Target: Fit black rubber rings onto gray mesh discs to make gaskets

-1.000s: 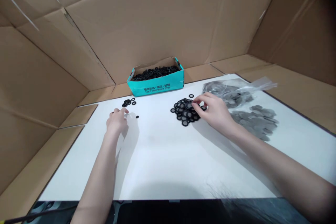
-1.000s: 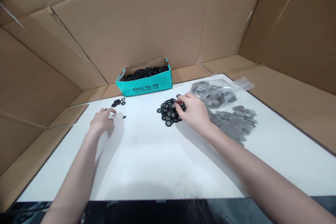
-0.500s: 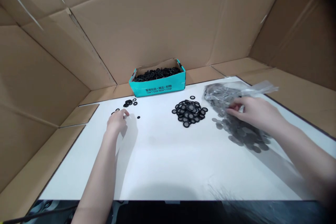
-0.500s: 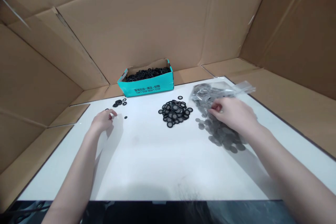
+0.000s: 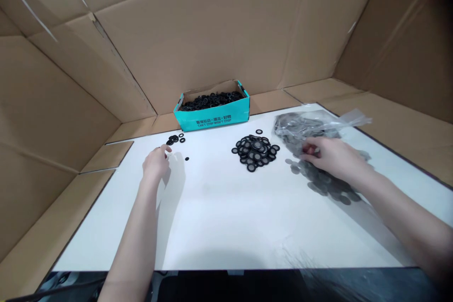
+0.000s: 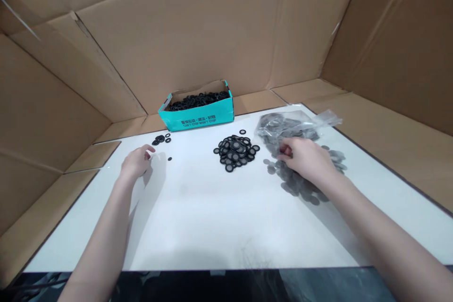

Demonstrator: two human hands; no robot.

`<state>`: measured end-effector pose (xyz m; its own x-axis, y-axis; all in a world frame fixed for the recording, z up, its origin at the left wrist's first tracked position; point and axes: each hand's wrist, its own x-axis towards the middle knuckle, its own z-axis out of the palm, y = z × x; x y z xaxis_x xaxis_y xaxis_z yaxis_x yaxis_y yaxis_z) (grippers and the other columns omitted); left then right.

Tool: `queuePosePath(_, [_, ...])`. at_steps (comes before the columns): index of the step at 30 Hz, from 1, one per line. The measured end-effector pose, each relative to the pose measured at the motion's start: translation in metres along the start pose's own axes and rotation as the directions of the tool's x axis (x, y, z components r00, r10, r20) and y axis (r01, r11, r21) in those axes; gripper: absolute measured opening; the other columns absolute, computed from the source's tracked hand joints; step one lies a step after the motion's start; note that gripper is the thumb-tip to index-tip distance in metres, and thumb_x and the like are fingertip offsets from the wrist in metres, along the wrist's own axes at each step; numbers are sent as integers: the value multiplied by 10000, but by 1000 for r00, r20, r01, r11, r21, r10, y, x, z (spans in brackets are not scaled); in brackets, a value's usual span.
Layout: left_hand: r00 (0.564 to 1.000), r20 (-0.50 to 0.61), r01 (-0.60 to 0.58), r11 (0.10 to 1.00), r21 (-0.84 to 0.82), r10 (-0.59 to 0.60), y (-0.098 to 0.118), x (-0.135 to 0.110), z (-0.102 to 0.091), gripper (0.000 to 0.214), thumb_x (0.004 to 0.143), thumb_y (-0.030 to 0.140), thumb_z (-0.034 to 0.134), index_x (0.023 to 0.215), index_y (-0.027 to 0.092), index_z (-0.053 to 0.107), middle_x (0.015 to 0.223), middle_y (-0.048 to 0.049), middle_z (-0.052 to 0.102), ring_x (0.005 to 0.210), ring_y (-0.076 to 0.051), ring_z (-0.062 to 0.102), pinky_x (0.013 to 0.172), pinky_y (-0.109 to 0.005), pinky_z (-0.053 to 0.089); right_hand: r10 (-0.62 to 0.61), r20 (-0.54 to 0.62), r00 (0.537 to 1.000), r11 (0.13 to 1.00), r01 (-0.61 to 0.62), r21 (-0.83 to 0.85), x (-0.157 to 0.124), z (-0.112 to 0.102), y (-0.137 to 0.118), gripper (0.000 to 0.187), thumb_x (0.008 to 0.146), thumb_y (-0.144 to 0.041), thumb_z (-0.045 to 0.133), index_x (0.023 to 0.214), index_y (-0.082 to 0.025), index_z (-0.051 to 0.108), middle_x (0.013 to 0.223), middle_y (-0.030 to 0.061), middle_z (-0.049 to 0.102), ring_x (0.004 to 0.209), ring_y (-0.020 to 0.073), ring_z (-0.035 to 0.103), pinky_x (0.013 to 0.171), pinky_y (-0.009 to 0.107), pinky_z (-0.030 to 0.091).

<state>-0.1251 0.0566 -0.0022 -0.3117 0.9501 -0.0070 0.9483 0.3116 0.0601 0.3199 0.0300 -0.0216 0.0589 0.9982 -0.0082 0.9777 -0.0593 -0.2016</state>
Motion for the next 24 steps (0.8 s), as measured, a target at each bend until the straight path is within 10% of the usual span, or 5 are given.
queuePosePath(17, [972, -190, -218, 817, -535, 135, 10, 2, 8, 358, 809, 141, 426, 1105, 200, 619, 899, -47, 706, 828, -176, 679, 763, -276, 532, 98, -160, 982, 992, -83, 100, -12, -13, -5, 233, 788, -437, 520, 664, -258, 606, 735, 32, 696, 723, 254, 614, 552, 310, 359])
queuePosePath(24, [952, -122, -282, 651, -704, 280, 30, -11, 12, 329, 785, 221, 494, 1085, 167, 615, 730, 0, 624, 664, -146, 637, 673, -263, 540, -70, -262, 962, 936, 154, 316, -21, -28, -27, 207, 754, -385, 537, 698, -229, 660, 693, 58, 697, 647, 227, 596, 618, 332, 399])
